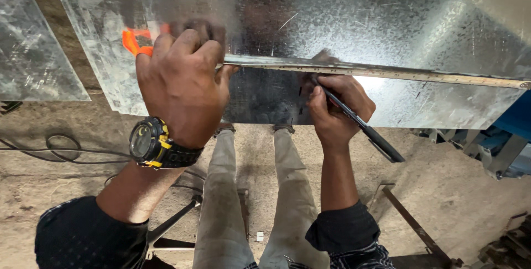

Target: The person measures and marks lines on large metal sheets using a ruler and a marker. They repeatedly lift and flip the sheets to access different sections, aligning the ruler to draw straight lines across the surface.

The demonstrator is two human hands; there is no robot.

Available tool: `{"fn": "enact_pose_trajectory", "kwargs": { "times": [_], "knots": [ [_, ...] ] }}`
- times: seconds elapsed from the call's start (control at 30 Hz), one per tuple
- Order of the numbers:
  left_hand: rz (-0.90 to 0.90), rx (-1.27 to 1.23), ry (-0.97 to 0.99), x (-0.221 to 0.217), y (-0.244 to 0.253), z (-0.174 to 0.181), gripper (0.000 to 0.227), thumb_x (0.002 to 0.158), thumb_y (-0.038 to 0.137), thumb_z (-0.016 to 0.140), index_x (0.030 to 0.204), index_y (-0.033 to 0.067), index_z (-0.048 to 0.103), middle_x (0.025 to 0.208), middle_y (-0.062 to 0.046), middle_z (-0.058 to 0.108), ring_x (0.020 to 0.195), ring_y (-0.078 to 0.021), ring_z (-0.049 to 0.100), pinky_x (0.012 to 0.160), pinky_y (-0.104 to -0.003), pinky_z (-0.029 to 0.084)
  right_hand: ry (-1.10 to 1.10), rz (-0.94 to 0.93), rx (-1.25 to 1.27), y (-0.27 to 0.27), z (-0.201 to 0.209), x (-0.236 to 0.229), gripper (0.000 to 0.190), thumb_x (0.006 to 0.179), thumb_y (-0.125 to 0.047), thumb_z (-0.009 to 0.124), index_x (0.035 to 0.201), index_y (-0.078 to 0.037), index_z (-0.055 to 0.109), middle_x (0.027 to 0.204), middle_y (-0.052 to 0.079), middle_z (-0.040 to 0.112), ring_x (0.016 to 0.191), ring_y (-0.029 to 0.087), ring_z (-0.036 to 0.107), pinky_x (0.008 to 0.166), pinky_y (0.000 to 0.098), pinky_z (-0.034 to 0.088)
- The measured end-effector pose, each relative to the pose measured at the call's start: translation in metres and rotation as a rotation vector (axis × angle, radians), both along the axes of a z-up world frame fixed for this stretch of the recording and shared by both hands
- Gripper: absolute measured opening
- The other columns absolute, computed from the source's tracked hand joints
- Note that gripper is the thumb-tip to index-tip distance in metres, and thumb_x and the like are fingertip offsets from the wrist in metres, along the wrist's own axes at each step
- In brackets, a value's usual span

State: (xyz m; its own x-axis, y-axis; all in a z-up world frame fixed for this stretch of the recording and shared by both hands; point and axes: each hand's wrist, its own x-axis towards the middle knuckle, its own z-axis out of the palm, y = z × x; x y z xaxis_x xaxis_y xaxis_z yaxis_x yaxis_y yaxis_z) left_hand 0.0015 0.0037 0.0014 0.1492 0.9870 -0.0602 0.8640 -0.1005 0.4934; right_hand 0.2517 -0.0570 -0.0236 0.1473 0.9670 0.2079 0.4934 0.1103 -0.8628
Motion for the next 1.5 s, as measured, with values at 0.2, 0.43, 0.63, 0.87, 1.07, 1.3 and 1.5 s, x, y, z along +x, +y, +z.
{"fn": "enact_pose_trajectory", "kwargs": {
  "times": [0.2, 0.43, 0.63, 0.87, 1.07, 1.3, 1.5],
  "knots": [
    [-0.012, 0.023, 0.030, 0.000, -0.001, -0.002, 0.024, 0.082, 0.028, 0.087, 0.095, 0.0104, 0.077, 0.095, -0.005, 0.067, 0.091, -0.0275, 0.061, 0.070, -0.044, 0.038, 0.007, 0.017, 0.015, 0.003, -0.001, 0.003, 0.013, 0.092, 0.012, 0.069, 0.103, 0.004, 0.072, 0.090, 0.009, 0.070, 0.073, 0.010, 0.067, 0.059, 0.0196, 0.051],
    [-0.006, 0.038, 0.022, 0.000, -0.002, -0.004, 0.023, 0.082, 0.028, 0.087, 0.091, 0.0100, 0.075, 0.095, -0.005, 0.067, 0.093, -0.0281, 0.061, 0.071, -0.045, 0.039, -0.032, -0.002, -0.019, 0.002, -0.001, 0.005, 0.014, 0.088, 0.012, 0.068, 0.099, 0.004, 0.072, 0.088, 0.009, 0.069, 0.067, 0.008, 0.062, 0.054, 0.0186, 0.046],
    [-0.002, 0.020, 0.014, 0.000, -0.002, -0.003, 0.023, 0.084, 0.028, 0.088, 0.090, 0.0099, 0.075, 0.093, -0.005, 0.066, 0.090, -0.0276, 0.060, 0.071, -0.044, 0.038, 0.041, -0.004, -0.022, 0.001, 0.000, 0.002, 0.012, 0.092, 0.012, 0.068, 0.101, 0.005, 0.071, 0.090, 0.009, 0.069, 0.071, 0.009, 0.066, 0.061, 0.0216, 0.052],
    [-0.003, 0.026, 0.001, -0.001, -0.002, -0.001, 0.022, 0.085, 0.027, 0.087, 0.090, 0.0097, 0.075, 0.093, -0.004, 0.066, 0.089, -0.0268, 0.059, 0.072, -0.044, 0.038, 0.087, -0.041, -0.056, -0.009, -0.004, 0.011, 0.010, 0.090, 0.009, 0.065, 0.098, 0.004, 0.069, 0.081, 0.006, 0.068, 0.063, 0.008, 0.066, 0.057, 0.0217, 0.052],
    [0.000, 0.032, 0.009, -0.001, -0.001, 0.000, 0.024, 0.082, 0.028, 0.088, 0.089, 0.0099, 0.074, 0.093, -0.004, 0.066, 0.091, -0.0279, 0.060, 0.072, -0.044, 0.038, -0.158, -0.002, 0.084, -0.029, -0.010, 0.003, 0.010, 0.088, 0.002, 0.067, 0.098, 0.002, 0.069, 0.089, 0.010, 0.069, 0.073, 0.013, 0.067, 0.066, 0.0261, 0.055],
    [-0.011, 0.032, 0.005, -0.002, -0.001, -0.003, 0.022, 0.084, 0.028, 0.087, 0.090, 0.0106, 0.074, 0.096, -0.004, 0.066, 0.093, -0.0282, 0.060, 0.073, -0.045, 0.038, -0.182, 0.031, 0.039, -0.027, -0.006, -0.004, 0.012, 0.086, 0.004, 0.068, 0.097, 0.001, 0.070, 0.086, 0.010, 0.070, 0.074, 0.013, 0.068, 0.063, 0.0247, 0.055],
    [-0.004, 0.037, -0.005, -0.002, -0.001, -0.004, 0.022, 0.083, 0.028, 0.087, 0.090, 0.0120, 0.074, 0.098, -0.004, 0.067, 0.093, -0.0282, 0.060, 0.074, -0.045, 0.037, -0.193, 0.046, 0.014, -0.031, -0.009, -0.002, 0.015, 0.087, 0.005, 0.068, 0.100, 0.000, 0.070, 0.089, 0.009, 0.071, 0.072, 0.010, 0.067, 0.062, 0.0235, 0.055]
  ]
}}
